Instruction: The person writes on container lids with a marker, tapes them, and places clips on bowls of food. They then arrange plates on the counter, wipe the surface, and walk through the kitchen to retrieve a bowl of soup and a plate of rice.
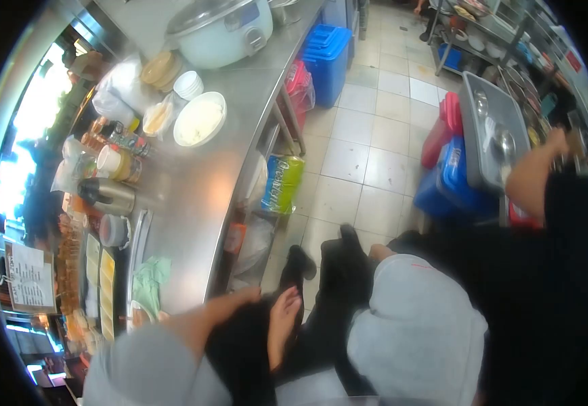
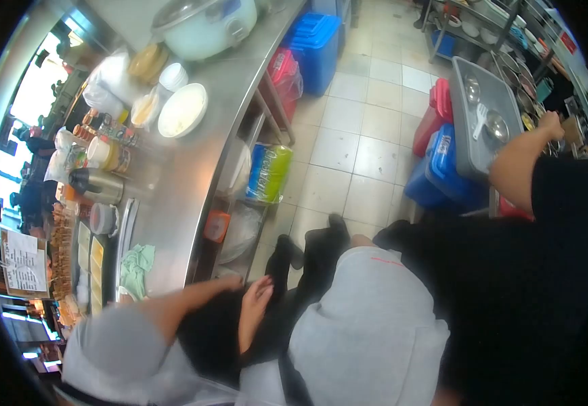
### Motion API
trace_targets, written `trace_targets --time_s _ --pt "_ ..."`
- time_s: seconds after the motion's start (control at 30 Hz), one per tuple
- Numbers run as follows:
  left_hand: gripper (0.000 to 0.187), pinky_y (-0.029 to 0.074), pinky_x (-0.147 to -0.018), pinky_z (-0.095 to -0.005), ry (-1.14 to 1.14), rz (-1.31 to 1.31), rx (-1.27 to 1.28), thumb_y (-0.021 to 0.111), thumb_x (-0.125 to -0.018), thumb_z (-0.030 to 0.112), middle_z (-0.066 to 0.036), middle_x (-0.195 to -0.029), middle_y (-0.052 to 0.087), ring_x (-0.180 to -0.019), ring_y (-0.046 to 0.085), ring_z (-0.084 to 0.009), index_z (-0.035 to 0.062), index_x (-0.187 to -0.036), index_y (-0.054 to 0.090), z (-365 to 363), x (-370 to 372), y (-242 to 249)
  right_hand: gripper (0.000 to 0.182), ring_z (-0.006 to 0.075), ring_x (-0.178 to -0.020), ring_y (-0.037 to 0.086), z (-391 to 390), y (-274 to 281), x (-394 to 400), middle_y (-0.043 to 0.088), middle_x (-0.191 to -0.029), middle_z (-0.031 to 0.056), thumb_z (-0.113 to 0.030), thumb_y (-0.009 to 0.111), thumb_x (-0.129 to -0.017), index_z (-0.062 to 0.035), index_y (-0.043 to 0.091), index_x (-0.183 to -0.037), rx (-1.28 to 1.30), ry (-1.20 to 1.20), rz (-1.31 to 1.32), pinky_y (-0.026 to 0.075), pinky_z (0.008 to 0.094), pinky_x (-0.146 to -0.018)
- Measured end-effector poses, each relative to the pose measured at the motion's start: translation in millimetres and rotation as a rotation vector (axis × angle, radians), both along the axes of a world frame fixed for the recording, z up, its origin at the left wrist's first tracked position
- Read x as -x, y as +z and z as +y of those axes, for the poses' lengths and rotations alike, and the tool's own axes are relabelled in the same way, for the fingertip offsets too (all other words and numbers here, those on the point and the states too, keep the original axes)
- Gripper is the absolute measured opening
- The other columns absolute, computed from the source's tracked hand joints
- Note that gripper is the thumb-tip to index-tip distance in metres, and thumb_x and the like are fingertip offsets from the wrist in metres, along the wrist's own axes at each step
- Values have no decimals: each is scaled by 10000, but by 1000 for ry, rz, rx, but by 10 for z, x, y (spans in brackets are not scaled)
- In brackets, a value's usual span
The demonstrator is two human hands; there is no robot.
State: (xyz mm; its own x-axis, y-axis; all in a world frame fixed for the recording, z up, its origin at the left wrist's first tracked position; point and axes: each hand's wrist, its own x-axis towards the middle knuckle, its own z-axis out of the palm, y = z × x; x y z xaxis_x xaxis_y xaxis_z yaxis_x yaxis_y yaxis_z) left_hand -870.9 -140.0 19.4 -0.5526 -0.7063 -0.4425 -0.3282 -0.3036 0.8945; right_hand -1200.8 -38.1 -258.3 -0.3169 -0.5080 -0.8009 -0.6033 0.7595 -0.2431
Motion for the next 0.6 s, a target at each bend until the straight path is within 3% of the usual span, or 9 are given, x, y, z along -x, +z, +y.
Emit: trace_targets --time_s 0.07,0.13,0.17,0.23,0.33,0.37,0.4,0.5,0.6 --pt "400 434 -859 -303 85 -136 -42 556 -842 74 -141 -1130 539 -1012 542 -206 -3 -1221 453 -135 -250 -309 285 377 -947 571 -107 89 250 607 -969 220 -202 530 -748 6 647 -904 31 8 33 459 416 -780" --pt "405 428 -864 -306 213 -248 -96 548 -843 88 -142 -1137 532 -1020 534 -208 -1 -1225 447 -406 -321 -285 270 364 -896 584 -365 -730 696 611 -926 220 -194 497 -771 4 650 -872 299 39 -52 458 424 -758" --pt "407 425 -866 -308 272 -301 -115 543 -844 95 -143 -1141 528 -1024 530 -210 0 -1227 445 -559 -292 -257 270 364 -896 584 -548 -615 912 611 -926 220 -194 497 -771 4 650 -872 300 15 -46 458 424 -758" --pt "412 419 -871 -312 352 -346 -116 535 -845 108 -144 -1148 520 -1031 522 -212 1 -1231 439 -906 -11 -226 245 350 -863 593 -1097 -227 1390 619 -903 203 -185 524 -720 -11 664 -820 197 46 37 458 417 -752" --pt "420 410 -878 -317 395 -358 -103 523 -847 129 -145 -1160 509 -1043 510 -216 4 -1237 431 -1568 816 -157 236 365 -774 596 -1573 -587 2285 623 -837 208 -179 508 -717 -4 660 -764 348 127 30 465 433 -715" --pt "423 407 -880 -319 387 -352 -97 518 -848 136 -146 -1163 505 -1047 506 -217 5 -1239 428 -1789 1161 -121 230 370 -737 595 -1728 29 2587 617 -786 223 -145 489 -712 18 649 -741 324 135 71 464 444 -684" --pt "426 404 -883 -321 373 -353 -89 514 -848 143 -146 -1167 501 -1051 502 -219 5 -1241 425 -1999 1502 -78 219 353 -879 597 -1921 120 2919 622 -919 208 -153 543 -710 11 654 -803 264 23 19 477 417 -772" --pt "435 395 -890 -326 315 -326 -79 502 -850 164 -148 -1179 490 -1063 490 -223 8 -1248 416 -2469 2545 -75 240 338 -879 593 -2394 690 3974 626 -918 184 -157 508 -728 -5 645 -852 336 216 104 472 418 -782" --pt "445 386 -897 -332 239 -302 -106 489 -852 184 -150 -1190 478 -1074 478 -226 10 -1254 408 -2796 3642 -169 229 334 -861 592 -2456 1179 4824 624 -911 179 -165 505 -755 -11 640 -859 770 -60 132 470 402 -786"
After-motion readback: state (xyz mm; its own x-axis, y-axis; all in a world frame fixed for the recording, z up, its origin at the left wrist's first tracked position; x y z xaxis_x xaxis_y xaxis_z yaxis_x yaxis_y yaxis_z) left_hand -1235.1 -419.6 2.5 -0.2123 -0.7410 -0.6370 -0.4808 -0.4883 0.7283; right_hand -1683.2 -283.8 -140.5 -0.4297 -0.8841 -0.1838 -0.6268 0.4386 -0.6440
